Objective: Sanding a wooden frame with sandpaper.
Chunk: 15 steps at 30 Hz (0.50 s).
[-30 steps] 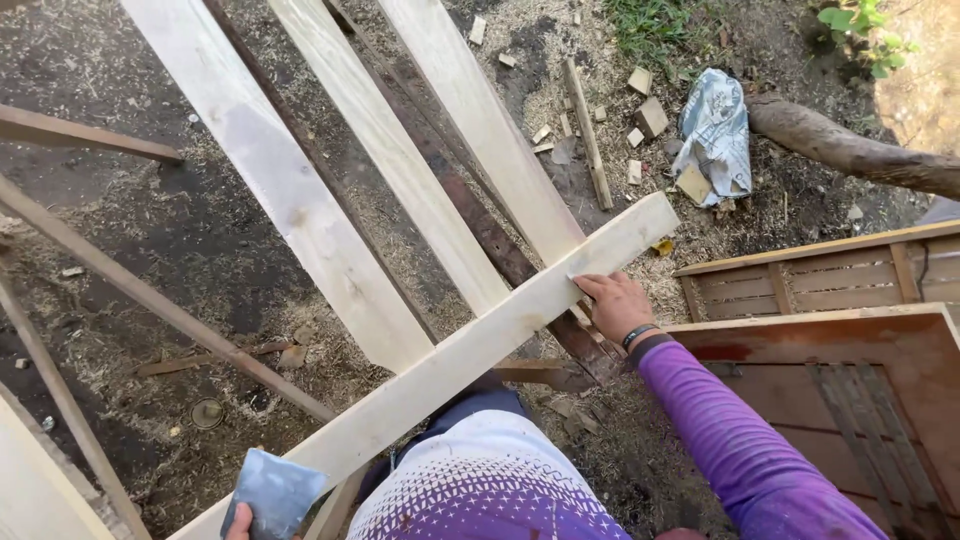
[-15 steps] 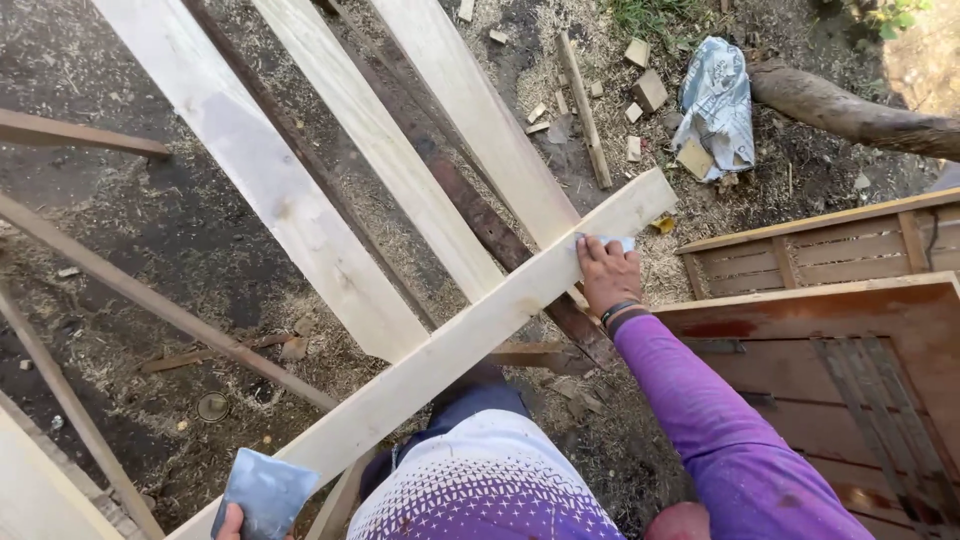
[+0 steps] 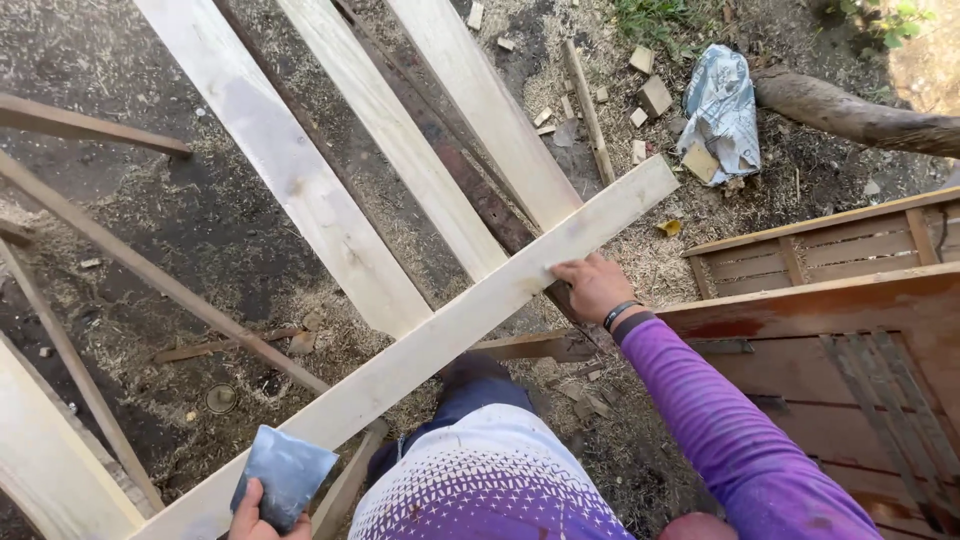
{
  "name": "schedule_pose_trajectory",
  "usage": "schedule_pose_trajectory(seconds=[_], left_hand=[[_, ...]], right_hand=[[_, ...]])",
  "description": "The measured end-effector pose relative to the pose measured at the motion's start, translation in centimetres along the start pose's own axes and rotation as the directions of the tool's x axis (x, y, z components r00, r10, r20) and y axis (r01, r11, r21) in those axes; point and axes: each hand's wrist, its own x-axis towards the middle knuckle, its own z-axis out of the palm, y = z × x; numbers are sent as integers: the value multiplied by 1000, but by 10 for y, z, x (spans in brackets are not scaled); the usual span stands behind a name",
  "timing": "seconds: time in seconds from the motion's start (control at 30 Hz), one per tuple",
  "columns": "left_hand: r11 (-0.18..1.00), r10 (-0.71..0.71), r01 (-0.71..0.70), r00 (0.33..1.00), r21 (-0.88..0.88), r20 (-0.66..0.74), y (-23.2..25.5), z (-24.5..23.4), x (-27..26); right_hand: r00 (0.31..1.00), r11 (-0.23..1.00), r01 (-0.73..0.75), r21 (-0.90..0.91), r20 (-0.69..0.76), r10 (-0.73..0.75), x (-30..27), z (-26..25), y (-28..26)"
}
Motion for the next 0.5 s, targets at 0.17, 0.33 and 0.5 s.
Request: schedule_pose_trajectory(seconds=[0.17,0.33,0.5], left_hand=[[999,37,-36,996,-5,84,-5,-22,-4],[999,40,-40,992,-2,118,-22,-41,-14],[999,-38,40,993,-18,114,-55,-69,-40]], right_hand=[[989,871,-133,473,10,145,-47,23,-26],[832,-89,-228,970,241,499,-69,90,-56],[581,14,104,995,-72,811,-27,171,-78]])
